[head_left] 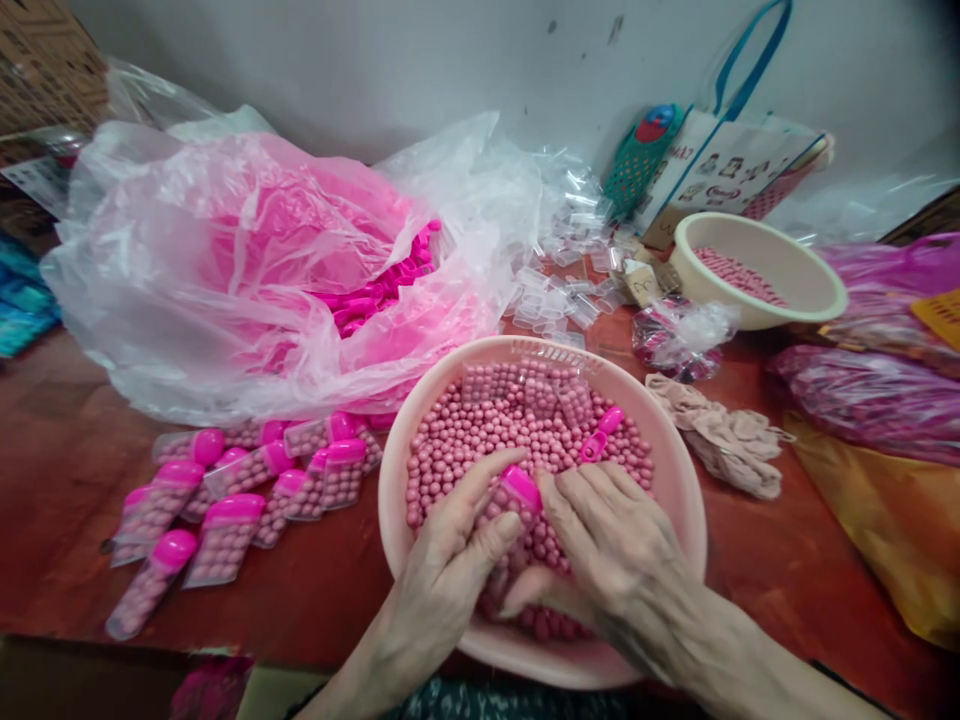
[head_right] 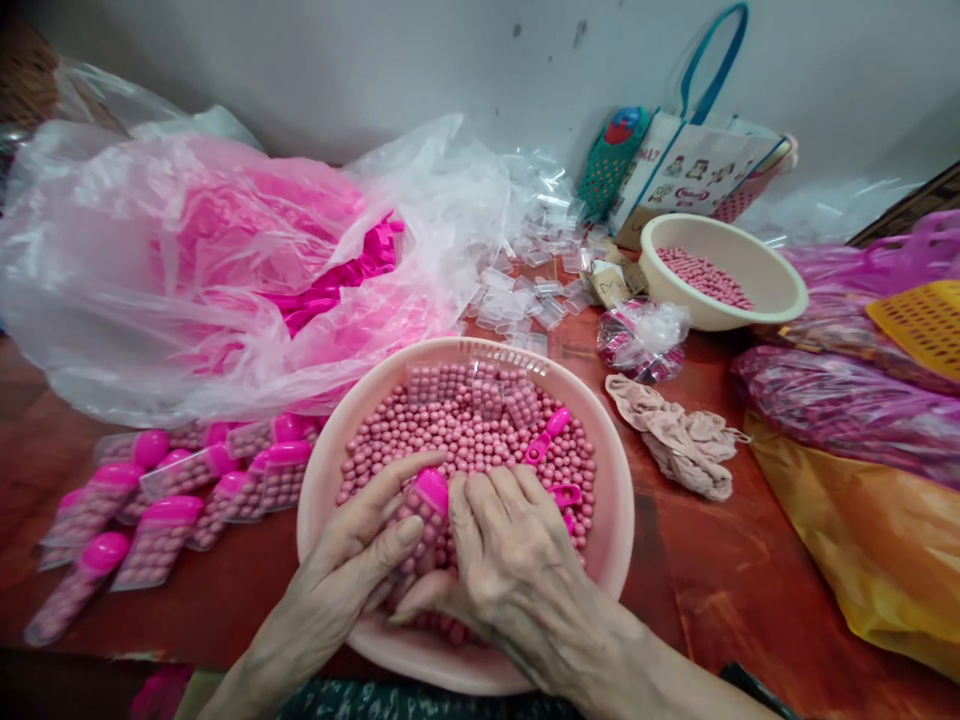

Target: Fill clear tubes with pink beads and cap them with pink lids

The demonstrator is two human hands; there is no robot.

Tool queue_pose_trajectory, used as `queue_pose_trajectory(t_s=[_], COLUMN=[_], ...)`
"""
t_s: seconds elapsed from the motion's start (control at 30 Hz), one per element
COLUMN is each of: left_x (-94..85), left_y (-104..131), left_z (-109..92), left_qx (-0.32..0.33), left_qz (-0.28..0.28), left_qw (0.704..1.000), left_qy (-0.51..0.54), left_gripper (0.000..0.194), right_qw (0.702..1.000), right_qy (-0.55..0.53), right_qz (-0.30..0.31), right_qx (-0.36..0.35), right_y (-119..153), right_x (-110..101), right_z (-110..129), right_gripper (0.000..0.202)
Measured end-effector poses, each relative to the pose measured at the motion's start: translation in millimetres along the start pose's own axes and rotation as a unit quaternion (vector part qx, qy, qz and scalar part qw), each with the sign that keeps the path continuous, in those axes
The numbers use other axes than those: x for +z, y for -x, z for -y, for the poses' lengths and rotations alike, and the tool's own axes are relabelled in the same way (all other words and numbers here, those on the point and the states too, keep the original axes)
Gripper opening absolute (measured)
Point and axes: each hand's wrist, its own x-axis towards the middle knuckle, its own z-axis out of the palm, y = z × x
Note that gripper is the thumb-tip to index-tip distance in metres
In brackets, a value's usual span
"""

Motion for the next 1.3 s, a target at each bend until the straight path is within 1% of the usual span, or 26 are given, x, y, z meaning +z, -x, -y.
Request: queue_pose_trajectory(t_s=[0.03, 0.1, 0.17, 0.23, 0.33, 0.43, 0.5, 0.57, 0.6, 0.63, 0.67, 0.7, 0.73, 0.8, 0.83, 0.87, 0.9, 0.93, 0.97, 1.0, 1.07, 1.1, 1.13, 1.2, 1.23, 1.3], left_x=[0.3, 0.9, 1.2, 1.1, 0.7, 0.8, 1.1, 1.3, 1.3, 1.3, 1.3, 1.3, 1.4, 1.8, 2.2, 2.6, 3.0, 3.4, 3.6, 3.7, 3.4, 3.1, 2.9, 2.5, 2.4, 2.5], left_y=[0, 1, 3, 4, 4, 2, 1, 0, 0, 0, 0, 1, 1, 1, 1, 1, 1, 1, 1, 1, 2, 2, 3, 4, 4, 5], left_z=[0, -1, -2, -2, -1, 1, 2, 2, 1, 1, 0, 0, -1, -1, -1, -1, 0, 1, 2, 2, 3, 4, 4, 3, 3, 4], left_qx=[-0.001, 0.0, 0.016, 0.031, 0.03, 0.023, 0.026, 0.02, 0.012, 0.001, -0.012, -0.023, -0.03, -0.03, -0.023, -0.012, 0.0, 0.011, 0.021, 0.03, 0.043, 0.047, 0.047, 0.043, 0.042, 0.056], left_qz=[0.003, 0.008, 0.003, 0.013, 0.05, 0.06, 0.043, 0.019, 0.008, 0.001, -0.002, 0.001, 0.011, 0.028, 0.029, 0.022, 0.01, -0.005, -0.018, -0.026, -0.035, -0.038, -0.038, -0.033, -0.031, -0.034], left_qw=[1.0, 0.999, 0.997, 0.996, 0.997, 0.998, 0.999, 1.0, 1.0, 0.999, 0.999, 0.998, 0.998, 0.998, 0.999, 1.0, 1.0, 1.0, 0.999, 0.998, 0.993, 0.992, 0.991, 0.99, 0.99, 0.986], left_qy=[-0.01, -0.044, -0.073, -0.086, -0.06, -0.022, -0.002, 0.014, 0.023, 0.033, 0.044, 0.052, 0.054, 0.042, 0.03, 0.017, 0.002, -0.014, -0.033, -0.057, -0.1, -0.114, -0.122, -0.128, -0.131, -0.15], left_gripper=[0.044, 0.039, 0.033, 0.029, 0.026, 0.025, 0.026, 0.028, 0.03, 0.033, 0.036, 0.038, 0.04, 0.041, 0.041, 0.042, 0.043, 0.044, 0.046, 0.047, 0.048, 0.048, 0.047, 0.047, 0.048, 0.048], right_qw=[1.0, 1.0, 0.998, 0.998, 0.999, 0.999, 1.0, 0.992, 0.978, 0.952, 0.913, 0.861, 0.801, 0.688, 0.646, 0.622, 0.62, 0.639, 0.68, 0.732, 0.838, 0.878, 0.909, 0.951, 0.964, 0.978], right_qy=[0.0, -0.007, -0.015, -0.01, 0.018, 0.029, -0.006, -0.102, -0.173, -0.255, -0.34, -0.422, -0.492, -0.586, -0.612, -0.626, -0.626, -0.612, -0.586, -0.548, -0.454, -0.401, -0.349, -0.247, -0.204, -0.143], right_qz=[-0.008, -0.001, 0.013, 0.012, 0.007, 0.017, 0.013, 0.038, 0.063, 0.087, 0.107, 0.117, 0.111, 0.07, 0.043, 0.015, -0.011, -0.026, -0.025, -0.008, 0.05, 0.079, 0.098, 0.109, 0.111, 0.111], right_qx=[0.008, 0.029, 0.052, 0.061, 0.038, 0.013, 0.025, 0.068, 0.102, 0.146, 0.199, 0.259, 0.322, 0.423, 0.454, 0.47, 0.473, 0.465, 0.441, 0.404, 0.299, 0.248, 0.205, 0.149, 0.13, 0.1], right_y=[-1, -2, -3, -3, -3, -3, -5, -7, -9, -10, -11, -12, -13, -14, -14, -14, -14, -14, -14, -13, -11, -10, -8, -5, -4, -2], right_x=[1, 2, 2, 3, 5, 9, 9, 5, 2, -3, -8, -13, -16, -19, -18, -16, -12, -9, -6, -3, -1, 0, 0, 2, 3, 6], right_z=[2, 7, 12, 15, 18, 17, 15, 11, 7, 3, -2, -7, -11, -16, -17, -15, -13, -10, -6, -3, 2, 4, 5, 7, 7, 8], right_gripper=[0.042, 0.047, 0.044, 0.037, 0.023, 0.022, 0.027, 0.031, 0.033, 0.037, 0.042, 0.044, 0.043, 0.035, 0.032, 0.032, 0.029, 0.024, 0.017, 0.012, 0.013, 0.014, 0.018, 0.032, 0.035, 0.035])
